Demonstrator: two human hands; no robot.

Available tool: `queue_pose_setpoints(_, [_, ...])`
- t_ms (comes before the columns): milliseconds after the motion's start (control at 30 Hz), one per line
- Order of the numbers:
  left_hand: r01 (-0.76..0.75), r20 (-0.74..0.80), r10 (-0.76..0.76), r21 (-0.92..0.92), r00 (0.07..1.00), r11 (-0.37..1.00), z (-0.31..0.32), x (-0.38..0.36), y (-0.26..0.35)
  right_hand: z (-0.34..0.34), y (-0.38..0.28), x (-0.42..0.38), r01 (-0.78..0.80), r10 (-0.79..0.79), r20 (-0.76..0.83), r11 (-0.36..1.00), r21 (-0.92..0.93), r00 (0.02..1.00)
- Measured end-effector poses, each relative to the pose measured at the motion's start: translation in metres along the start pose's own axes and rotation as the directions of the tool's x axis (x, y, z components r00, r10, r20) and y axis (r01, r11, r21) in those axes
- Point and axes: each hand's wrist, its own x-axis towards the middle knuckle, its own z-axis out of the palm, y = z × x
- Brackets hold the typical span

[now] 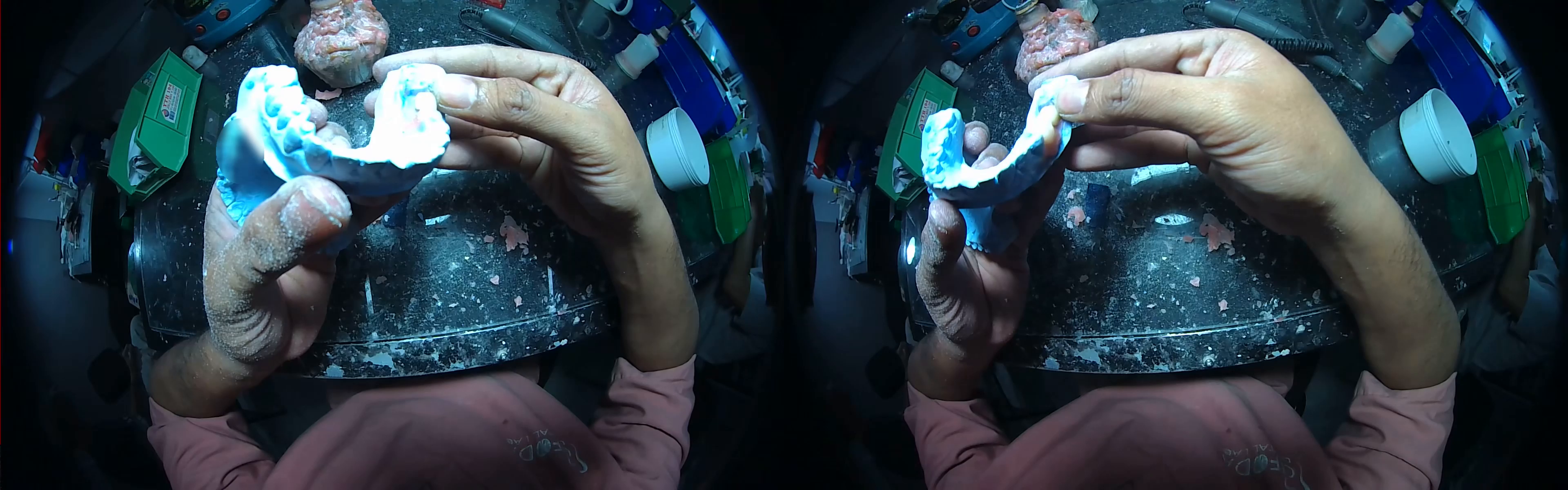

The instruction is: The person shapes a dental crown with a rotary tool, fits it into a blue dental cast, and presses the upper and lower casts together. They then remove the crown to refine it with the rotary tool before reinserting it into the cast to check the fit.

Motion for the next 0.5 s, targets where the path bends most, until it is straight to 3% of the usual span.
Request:
queue_pose_setpoints(133, [-0.019,-0.006,0.02,0.021,1.0,1.0,0.003,0.001,-0.001,0.0,-0.003,0.001,-0.084,0.086,-0.009,0.989,0.123,0.996])
queue_pose_setpoints(333, [-0.023,-0.027,0.022,-0.036,0.999,0.999,0.012,0.0,0.0,-0.001,-0.001,0.0,-0.058,0.059,-0.009,0.993,0.102,0.998])
queue_pose_setpoints(433, [-0.009,0.021,0.008,0.05,1.0,0.999,0.005,0.0,0.001,-0.002,-0.003,-0.001,-0.012,0.012,0.012,1.0,0.009,1.0])
queue_pose_setpoints(500, [-0.114,0.084,0.097,0.243,0.992,0.963,-0.001,-0.001,-0.002,-0.003,-0.003,0.0,0.003,-0.003,0.016,1.0,-0.016,1.0])
